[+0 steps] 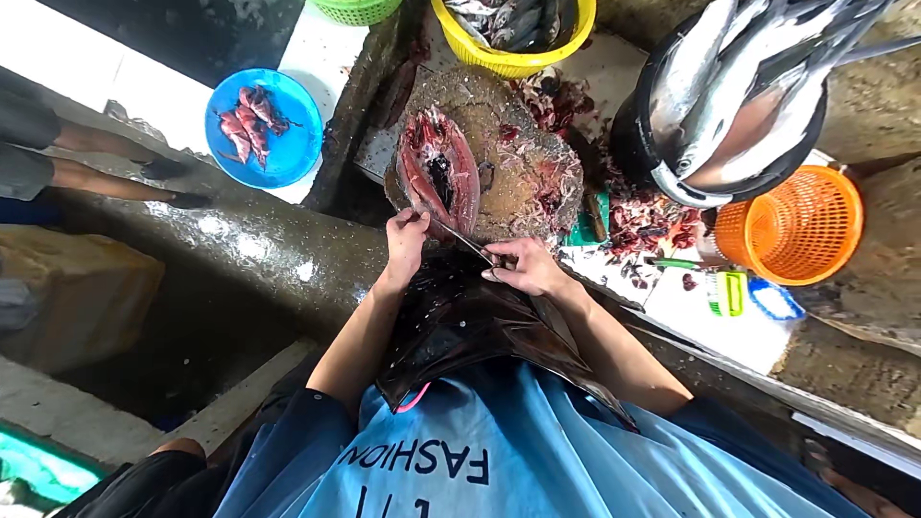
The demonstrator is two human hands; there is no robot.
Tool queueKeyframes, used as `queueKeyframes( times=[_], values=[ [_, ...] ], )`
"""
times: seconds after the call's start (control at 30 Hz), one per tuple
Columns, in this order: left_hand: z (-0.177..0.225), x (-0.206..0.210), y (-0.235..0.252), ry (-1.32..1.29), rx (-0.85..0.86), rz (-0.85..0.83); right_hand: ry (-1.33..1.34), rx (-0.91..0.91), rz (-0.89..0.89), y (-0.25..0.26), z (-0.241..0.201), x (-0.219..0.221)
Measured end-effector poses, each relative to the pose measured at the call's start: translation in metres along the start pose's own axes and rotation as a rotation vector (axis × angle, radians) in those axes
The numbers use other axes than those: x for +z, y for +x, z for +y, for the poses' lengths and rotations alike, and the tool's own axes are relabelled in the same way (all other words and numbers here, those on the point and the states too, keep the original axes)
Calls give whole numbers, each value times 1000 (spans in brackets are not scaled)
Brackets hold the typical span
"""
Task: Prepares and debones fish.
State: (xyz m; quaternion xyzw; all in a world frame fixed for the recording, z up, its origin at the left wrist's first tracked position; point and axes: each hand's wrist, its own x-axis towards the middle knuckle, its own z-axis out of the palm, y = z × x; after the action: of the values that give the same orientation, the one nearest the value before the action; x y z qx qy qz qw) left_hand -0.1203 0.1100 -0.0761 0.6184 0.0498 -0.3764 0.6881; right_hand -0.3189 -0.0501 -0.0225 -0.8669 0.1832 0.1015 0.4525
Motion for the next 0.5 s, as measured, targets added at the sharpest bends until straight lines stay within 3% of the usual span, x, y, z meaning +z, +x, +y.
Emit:
queueKeyframes(
  times=[0.33, 0.5],
  values=[
    [-6, -7, 8, 75, 3, 31, -56, 47, -195, 11, 1, -3],
    [-2, -15, 7, 70, 42, -102, 112, -18, -61, 4, 1, -6]
  ],
)
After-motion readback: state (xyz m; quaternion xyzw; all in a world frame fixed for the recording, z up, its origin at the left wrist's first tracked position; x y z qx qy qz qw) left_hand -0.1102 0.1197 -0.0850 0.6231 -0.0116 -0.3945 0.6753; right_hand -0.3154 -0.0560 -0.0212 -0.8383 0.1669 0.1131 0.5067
